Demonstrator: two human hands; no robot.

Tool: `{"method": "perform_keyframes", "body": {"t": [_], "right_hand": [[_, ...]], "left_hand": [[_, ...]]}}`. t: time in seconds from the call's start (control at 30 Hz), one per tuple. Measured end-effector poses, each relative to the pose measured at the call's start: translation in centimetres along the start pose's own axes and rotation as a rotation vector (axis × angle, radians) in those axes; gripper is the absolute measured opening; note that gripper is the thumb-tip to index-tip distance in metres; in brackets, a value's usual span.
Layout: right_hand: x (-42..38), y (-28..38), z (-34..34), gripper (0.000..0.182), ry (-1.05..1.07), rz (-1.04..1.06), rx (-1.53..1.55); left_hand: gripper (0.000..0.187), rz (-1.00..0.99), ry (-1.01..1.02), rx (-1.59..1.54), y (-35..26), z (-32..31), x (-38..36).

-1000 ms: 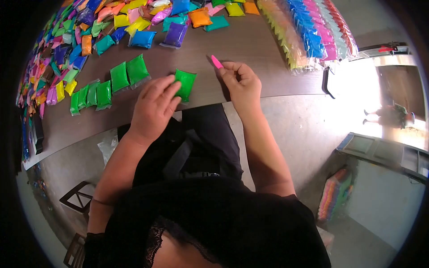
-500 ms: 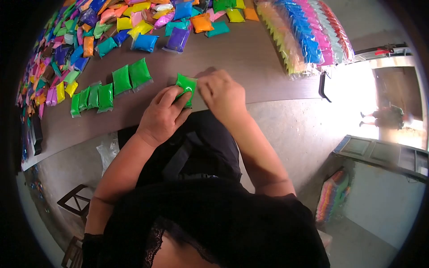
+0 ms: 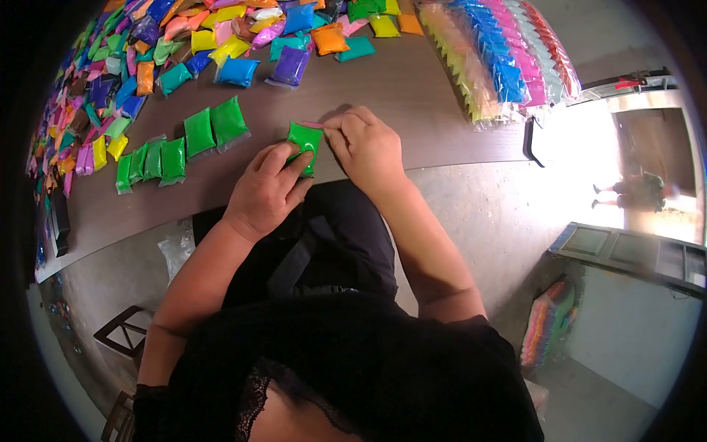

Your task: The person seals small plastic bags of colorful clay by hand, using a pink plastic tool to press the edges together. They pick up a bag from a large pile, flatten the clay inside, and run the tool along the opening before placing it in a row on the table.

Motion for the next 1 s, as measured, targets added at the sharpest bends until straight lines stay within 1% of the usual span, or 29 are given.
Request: {"method": "perform_keyframes", "body": {"t": [0.07,0.1,0.17,0.3,0.37,0.4,0.43,0.47,0.5,0.53,0.6,0.63,0.7,0.73,0.77,0.83,0.87,0.9,0.97,1.0], "right_hand": [[-0.8,2.5,-0.6,0.006,0.038,0.258,0.033],[-0.9,2.7,-0.6,0.006,0.037,0.255,0.033],[-0.7,1.0,-0.9,0.006,0.054,0.019,-0.023],[-0.7,0.9,-0.6,0.005,0.009,0.037,0.050],[-1.7,1.2,-2.0,0.005,0.083,0.034,-0.035],[-1.3,1.0,-1.9,0.005,0.084,0.032,-0.036],[-0.4,-0.2,-1.0,0.006,0.014,-0.046,-0.061],[0.0,-1.3,-0.2,0.007,-0.056,-0.126,-0.084],[0.1,-1.5,0.0,0.007,-0.058,-0.125,-0.083],[0.2,-2.5,0.4,0.009,-0.102,-0.180,0.028],[0.1,-3.6,0.9,0.010,-0.178,-0.256,0.195],[0.1,-3.6,1.0,0.010,-0.182,-0.253,0.196],[-0.4,-5.1,1.1,0.010,-0.210,-0.391,0.292],[-0.6,-5.0,1.2,0.010,-0.215,-0.389,0.292],[-0.6,-4.9,1.2,0.010,-0.218,-0.386,0.289],[-0.4,-4.7,1.4,0.009,-0.226,-0.372,0.286],[-0.5,-4.5,1.5,0.009,-0.229,-0.369,0.290],[-0.5,-4.6,1.5,0.009,-0.232,-0.367,0.295],[-0.4,-4.6,1.5,0.009,-0.244,-0.335,0.295],[-0.4,-4.4,1.6,0.008,-0.254,-0.307,0.292]], "left_hand": [[0.036,0.025,0.002,-0.014,0.1,0.1,0.0],[0.035,0.050,0.001,-0.035,0.3,0.1,0.0],[0.035,0.041,0.005,-0.031,0.1,0.1,0.0],[0.035,0.043,-0.012,-0.050,0.2,0.3,0.1],[0.035,0.035,-0.011,-0.042,0.2,0.2,0.0],[0.034,0.025,-0.017,-0.031,0.1,0.2,0.1],[0.034,0.025,-0.018,-0.031,0.1,0.3,0.1],[0.039,0.028,-0.007,-0.042,0.1,0.3,0.1],[0.043,0.030,0.004,-0.051,0.1,0.3,0.1],[0.043,0.029,0.002,-0.045,0.2,0.3,0.0],[0.068,0.081,0.007,-0.158,0.4,0.5,-0.1],[0.068,0.078,0.005,-0.154,0.0,0.8,0.3],[0.083,0.169,0.025,-0.068,-0.2,1.0,1.1],[0.085,0.218,0.109,-0.118,0.3,-0.2,1.1],[0.085,0.213,0.103,-0.114,0.4,-0.3,1.1],[0.083,0.126,0.266,-0.007,-0.4,-2.0,0.8],[0.070,0.061,0.197,0.059,-0.9,-1.8,0.6],[0.070,0.060,0.195,0.061,-0.9,-1.6,0.0],[0.056,-0.086,0.138,0.026,-2.2,-0.5,-1.2],[0.045,-0.077,0.085,-0.091,-2.1,0.7,-0.8]]}}
Point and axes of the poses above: each hand's wrist, its own x-axis towards the middle knuckle, its own z-axis out of the back of the hand, y = z × x, the point moved 10 cm from there along x, towards the middle knuckle, and after that the axes turned 1 degree about x, right-handed, at the moved point
